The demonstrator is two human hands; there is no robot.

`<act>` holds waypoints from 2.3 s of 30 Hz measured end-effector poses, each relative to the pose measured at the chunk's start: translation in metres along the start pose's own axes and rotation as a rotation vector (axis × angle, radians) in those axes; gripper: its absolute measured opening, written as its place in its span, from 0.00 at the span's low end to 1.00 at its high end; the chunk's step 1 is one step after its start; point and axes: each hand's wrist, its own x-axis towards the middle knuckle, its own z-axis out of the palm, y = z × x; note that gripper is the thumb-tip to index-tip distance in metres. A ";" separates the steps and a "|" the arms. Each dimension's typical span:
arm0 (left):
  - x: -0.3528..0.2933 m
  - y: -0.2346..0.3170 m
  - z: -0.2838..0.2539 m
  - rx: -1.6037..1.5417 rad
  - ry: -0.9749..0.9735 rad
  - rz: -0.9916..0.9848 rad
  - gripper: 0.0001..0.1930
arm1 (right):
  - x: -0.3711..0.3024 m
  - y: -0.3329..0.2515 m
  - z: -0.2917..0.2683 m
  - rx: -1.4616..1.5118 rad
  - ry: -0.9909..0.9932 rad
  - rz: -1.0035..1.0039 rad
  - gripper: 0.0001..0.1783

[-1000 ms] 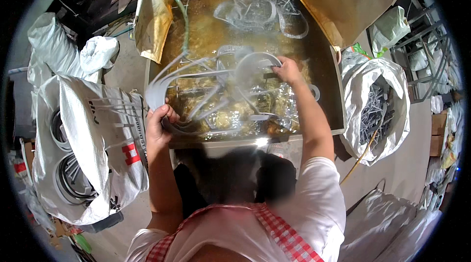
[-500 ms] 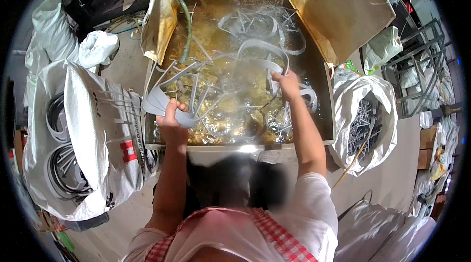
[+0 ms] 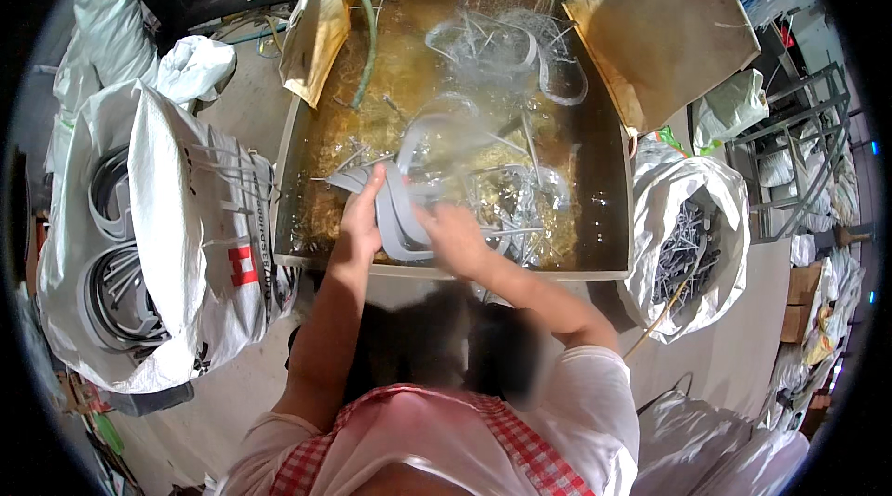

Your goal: The person washes plastic parts in a basin of water, stacks them, and places the stacks into a large white bag.

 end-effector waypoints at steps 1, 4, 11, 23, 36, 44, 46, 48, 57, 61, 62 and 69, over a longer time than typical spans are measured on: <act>0.001 0.002 -0.005 0.056 0.003 -0.046 0.15 | -0.002 -0.001 -0.004 0.006 -0.048 -0.030 0.32; -0.009 0.009 0.004 0.039 -0.001 -0.032 0.14 | 0.002 0.001 -0.020 0.081 -0.190 -0.027 0.39; -0.008 0.010 -0.013 -0.019 -0.085 0.037 0.18 | 0.022 0.039 -0.063 0.499 -0.180 0.292 0.42; -0.009 0.005 0.000 0.329 -0.212 0.254 0.27 | 0.014 0.128 -0.140 0.166 -0.234 0.044 0.22; -0.038 -0.009 0.026 0.261 -0.634 -0.138 0.32 | 0.101 0.039 -0.075 0.072 -0.005 -0.196 0.30; -0.044 0.001 0.029 0.104 -0.699 -0.097 0.29 | 0.109 0.053 -0.048 0.192 -0.216 -0.145 0.22; -0.041 0.003 0.028 0.018 -0.723 -0.160 0.27 | 0.105 0.063 -0.036 0.289 -0.217 -0.093 0.19; -0.041 0.009 0.023 0.049 -0.658 -0.145 0.34 | 0.104 0.055 -0.033 0.484 -0.269 0.064 0.18; -0.032 0.025 0.003 0.321 -0.296 0.068 0.29 | 0.105 0.048 -0.051 0.395 -0.279 0.256 0.18; -0.010 0.044 0.000 0.293 0.007 0.483 0.37 | 0.097 0.092 -0.050 0.193 -0.009 0.307 0.19; -0.012 0.040 0.005 0.334 -0.047 0.519 0.42 | 0.097 0.109 -0.046 0.332 0.054 0.404 0.20; -0.011 0.004 0.030 0.574 0.164 0.553 0.59 | 0.118 0.092 -0.066 0.486 0.047 0.642 0.21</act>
